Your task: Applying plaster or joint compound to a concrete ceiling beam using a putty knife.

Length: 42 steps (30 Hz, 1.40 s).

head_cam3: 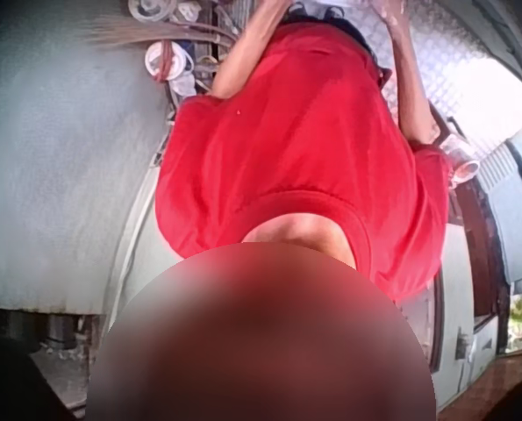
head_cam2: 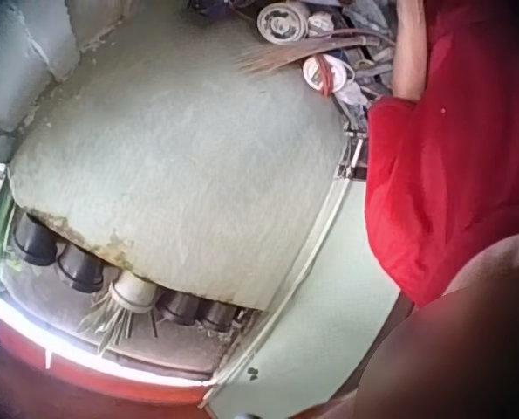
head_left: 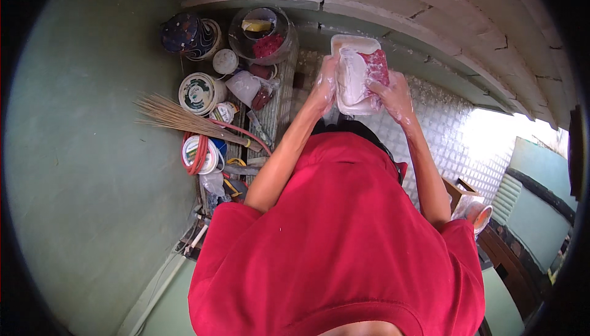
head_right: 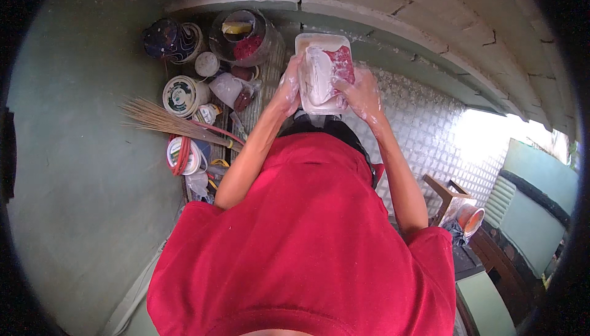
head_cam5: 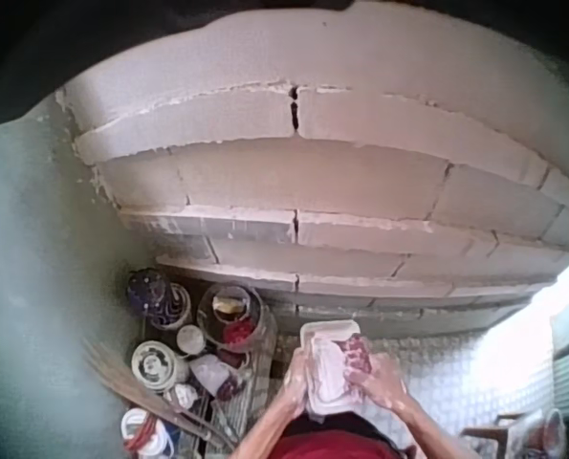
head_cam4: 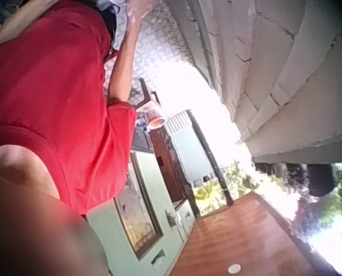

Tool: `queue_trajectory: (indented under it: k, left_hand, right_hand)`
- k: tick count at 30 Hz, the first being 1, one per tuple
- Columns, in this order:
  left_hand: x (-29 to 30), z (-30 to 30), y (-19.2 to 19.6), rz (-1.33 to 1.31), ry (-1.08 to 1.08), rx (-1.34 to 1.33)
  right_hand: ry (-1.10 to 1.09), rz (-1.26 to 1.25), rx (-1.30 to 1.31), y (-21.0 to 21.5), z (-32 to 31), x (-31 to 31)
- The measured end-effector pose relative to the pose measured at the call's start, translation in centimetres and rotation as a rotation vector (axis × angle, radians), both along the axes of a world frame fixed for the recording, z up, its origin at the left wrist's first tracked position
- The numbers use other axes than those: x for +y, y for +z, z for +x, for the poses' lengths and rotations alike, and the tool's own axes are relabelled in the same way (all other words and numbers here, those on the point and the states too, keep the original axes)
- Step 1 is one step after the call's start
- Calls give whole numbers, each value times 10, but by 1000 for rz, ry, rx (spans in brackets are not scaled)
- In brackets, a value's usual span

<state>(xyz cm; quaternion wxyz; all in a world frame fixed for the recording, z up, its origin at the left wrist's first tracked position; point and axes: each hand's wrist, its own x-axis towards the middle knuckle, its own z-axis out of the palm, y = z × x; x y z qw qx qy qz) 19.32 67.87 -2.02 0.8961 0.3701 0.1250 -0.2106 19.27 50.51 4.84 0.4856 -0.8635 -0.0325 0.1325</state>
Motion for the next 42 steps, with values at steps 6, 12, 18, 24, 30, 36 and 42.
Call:
queue_trajectory:
  k: [6,12,18,24,30,36,42]
  left_hand:
    - [2,-9,-19,25,-15,-16]
    - [7,-14,-9,-38,-114,32]
    - [3,-24,18,-8,-122,17]
    - [-3,-15,31,-12,-72,-7]
    - [-34,-4,43,-78,10,-51]
    - [-69,-14,26,-155,134,21]
    - [-91,-6,-29,-120,293,101]
  right_hand:
    - [-106,75,129,-15,-21,17]
    - [-288,497,409,-10,-32,26]
    - [-321,722,515,-1,-29,9]
    - [-210,747,463,35,-28,-33]
    - [-249,1026,379,44,-25,-67]
    - [-325,1081,331,-2,-25,-82]
    - [-404,1092,348,-27,-14,-91]
